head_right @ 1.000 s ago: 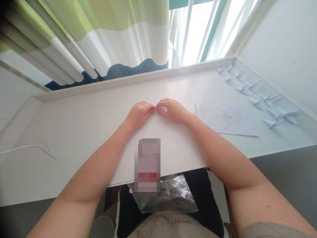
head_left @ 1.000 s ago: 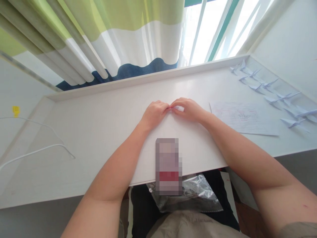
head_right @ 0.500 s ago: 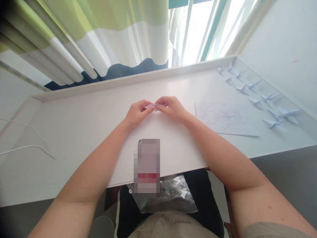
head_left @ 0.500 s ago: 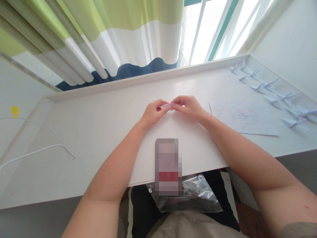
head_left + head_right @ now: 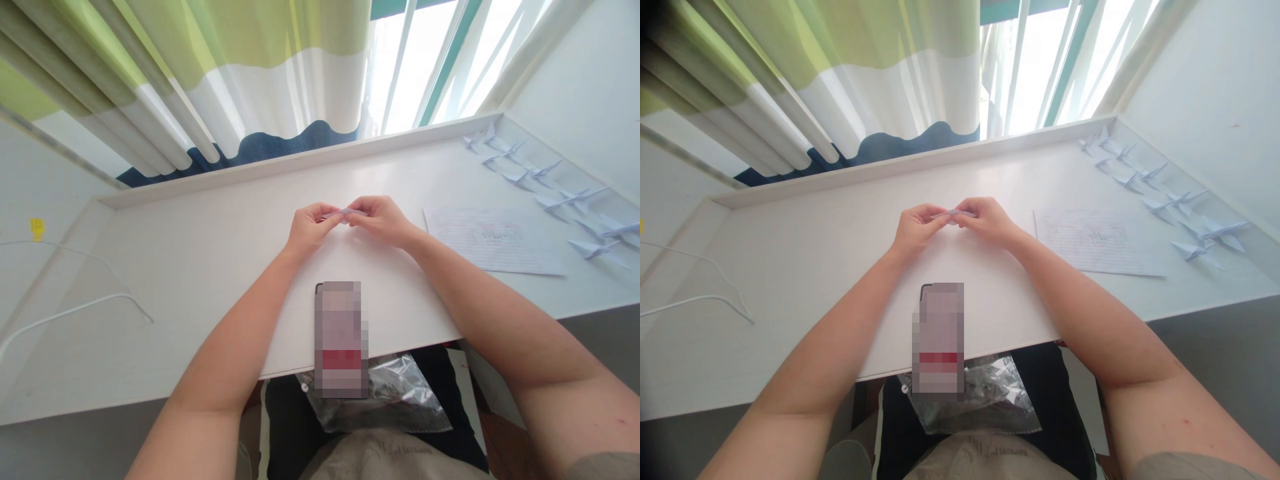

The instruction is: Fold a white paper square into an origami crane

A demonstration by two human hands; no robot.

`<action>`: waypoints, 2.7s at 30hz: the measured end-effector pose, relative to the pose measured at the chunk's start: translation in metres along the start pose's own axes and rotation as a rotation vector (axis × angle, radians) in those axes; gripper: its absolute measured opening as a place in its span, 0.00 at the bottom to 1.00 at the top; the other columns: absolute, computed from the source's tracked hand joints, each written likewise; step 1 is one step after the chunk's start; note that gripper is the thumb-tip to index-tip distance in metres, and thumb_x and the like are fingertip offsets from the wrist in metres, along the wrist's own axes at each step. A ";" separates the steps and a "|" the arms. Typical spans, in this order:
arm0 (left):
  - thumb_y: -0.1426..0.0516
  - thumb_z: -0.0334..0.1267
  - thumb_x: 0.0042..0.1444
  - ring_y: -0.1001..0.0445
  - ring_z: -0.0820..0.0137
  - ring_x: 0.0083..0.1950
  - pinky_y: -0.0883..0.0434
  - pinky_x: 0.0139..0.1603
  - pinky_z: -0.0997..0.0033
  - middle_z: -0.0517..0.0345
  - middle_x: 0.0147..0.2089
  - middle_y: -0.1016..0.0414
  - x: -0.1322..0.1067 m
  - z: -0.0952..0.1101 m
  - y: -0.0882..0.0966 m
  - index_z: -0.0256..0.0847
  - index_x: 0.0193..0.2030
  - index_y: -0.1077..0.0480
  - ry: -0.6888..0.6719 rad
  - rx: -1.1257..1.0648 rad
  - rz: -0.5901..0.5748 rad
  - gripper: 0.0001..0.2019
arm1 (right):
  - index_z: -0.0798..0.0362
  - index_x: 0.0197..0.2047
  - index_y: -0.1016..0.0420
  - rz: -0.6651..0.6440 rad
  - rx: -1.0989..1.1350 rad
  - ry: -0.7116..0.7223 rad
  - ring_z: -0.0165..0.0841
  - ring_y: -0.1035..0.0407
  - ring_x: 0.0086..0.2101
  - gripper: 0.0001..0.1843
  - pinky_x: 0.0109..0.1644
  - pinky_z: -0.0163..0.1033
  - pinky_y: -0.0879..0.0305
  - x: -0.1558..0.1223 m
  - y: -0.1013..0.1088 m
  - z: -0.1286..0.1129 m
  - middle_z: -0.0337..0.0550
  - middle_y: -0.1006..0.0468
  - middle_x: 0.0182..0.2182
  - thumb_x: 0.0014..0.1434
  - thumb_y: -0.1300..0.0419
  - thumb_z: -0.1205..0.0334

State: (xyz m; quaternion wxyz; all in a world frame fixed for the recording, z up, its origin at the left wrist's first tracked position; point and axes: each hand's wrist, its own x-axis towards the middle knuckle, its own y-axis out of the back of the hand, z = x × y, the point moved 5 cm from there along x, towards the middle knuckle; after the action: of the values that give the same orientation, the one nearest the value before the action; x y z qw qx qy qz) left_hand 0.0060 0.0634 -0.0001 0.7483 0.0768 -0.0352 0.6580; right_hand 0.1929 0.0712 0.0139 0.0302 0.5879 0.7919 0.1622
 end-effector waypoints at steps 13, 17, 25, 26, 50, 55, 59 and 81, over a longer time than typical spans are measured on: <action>0.24 0.44 0.49 0.14 0.68 0.37 0.21 0.45 0.65 0.58 0.34 0.13 0.000 0.004 -0.001 0.42 0.40 0.17 0.125 -0.149 -0.070 0.15 | 0.49 0.39 0.16 0.001 0.205 0.030 0.35 0.20 0.31 0.17 0.42 0.45 0.22 -0.001 -0.003 -0.002 0.38 0.17 0.27 0.58 0.23 0.46; 0.24 0.42 0.49 0.14 0.68 0.37 0.19 0.46 0.65 0.57 0.35 0.13 -0.001 0.004 0.001 0.41 0.39 0.18 0.176 -0.178 -0.061 0.14 | 0.51 0.38 0.14 -0.007 0.234 0.003 0.35 0.19 0.32 0.15 0.44 0.46 0.20 -0.002 -0.003 -0.002 0.41 0.16 0.29 0.58 0.24 0.48; 0.23 0.48 0.52 0.14 0.68 0.37 0.20 0.44 0.66 0.53 0.37 0.12 0.001 0.002 -0.001 0.39 0.40 0.19 0.174 -0.172 -0.076 0.17 | 0.51 0.38 0.16 0.014 0.209 -0.010 0.33 0.21 0.31 0.17 0.40 0.43 0.21 -0.003 -0.005 -0.004 0.42 0.15 0.31 0.56 0.21 0.48; 0.23 0.48 0.52 0.13 0.67 0.37 0.20 0.43 0.67 0.53 0.37 0.12 0.001 0.001 -0.001 0.39 0.40 0.19 0.169 -0.158 -0.073 0.18 | 0.51 0.39 0.16 0.017 0.210 -0.012 0.33 0.20 0.31 0.18 0.40 0.43 0.20 -0.002 -0.005 -0.003 0.42 0.14 0.32 0.54 0.20 0.48; 0.24 0.49 0.56 0.16 0.68 0.37 0.19 0.46 0.66 0.53 0.37 0.13 0.002 -0.001 0.002 0.39 0.38 0.18 0.150 -0.110 0.003 0.16 | 0.46 0.49 0.13 -0.106 -0.129 0.225 0.36 0.19 0.37 0.13 0.46 0.48 0.20 -0.006 -0.008 -0.007 0.44 0.16 0.45 0.64 0.27 0.50; 0.25 0.46 0.58 0.16 0.70 0.41 0.18 0.52 0.64 0.53 0.40 0.13 -0.001 0.002 0.000 0.38 0.38 0.19 0.178 -0.175 -0.031 0.14 | 0.43 0.45 0.10 -0.068 -0.220 0.338 0.37 0.21 0.38 0.14 0.48 0.51 0.19 -0.004 -0.002 -0.004 0.45 0.17 0.44 0.71 0.32 0.45; 0.22 0.47 0.55 0.14 0.67 0.44 0.17 0.56 0.61 0.52 0.42 0.12 -0.002 0.002 -0.002 0.39 0.39 0.17 0.197 -0.225 -0.037 0.16 | 0.42 0.46 0.10 -0.036 -0.279 0.392 0.40 0.22 0.42 0.14 0.49 0.53 0.19 -0.003 0.000 -0.005 0.46 0.17 0.44 0.73 0.34 0.44; 0.18 0.55 0.44 0.10 0.61 0.44 0.17 0.53 0.57 0.52 0.39 0.11 -0.003 0.004 -0.009 0.39 0.40 0.20 0.142 -0.291 0.002 0.28 | 0.47 0.57 0.21 0.154 0.260 0.078 0.39 0.18 0.38 0.37 0.49 0.51 0.20 0.002 -0.007 0.010 0.41 0.14 0.36 0.53 0.19 0.35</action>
State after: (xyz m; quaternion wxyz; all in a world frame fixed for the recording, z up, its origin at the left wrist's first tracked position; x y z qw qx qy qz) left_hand 0.0147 0.0589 0.0027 0.7515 -0.0793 -0.0773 0.6503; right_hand 0.1882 0.0732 0.0025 -0.0895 0.6391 0.7594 0.0829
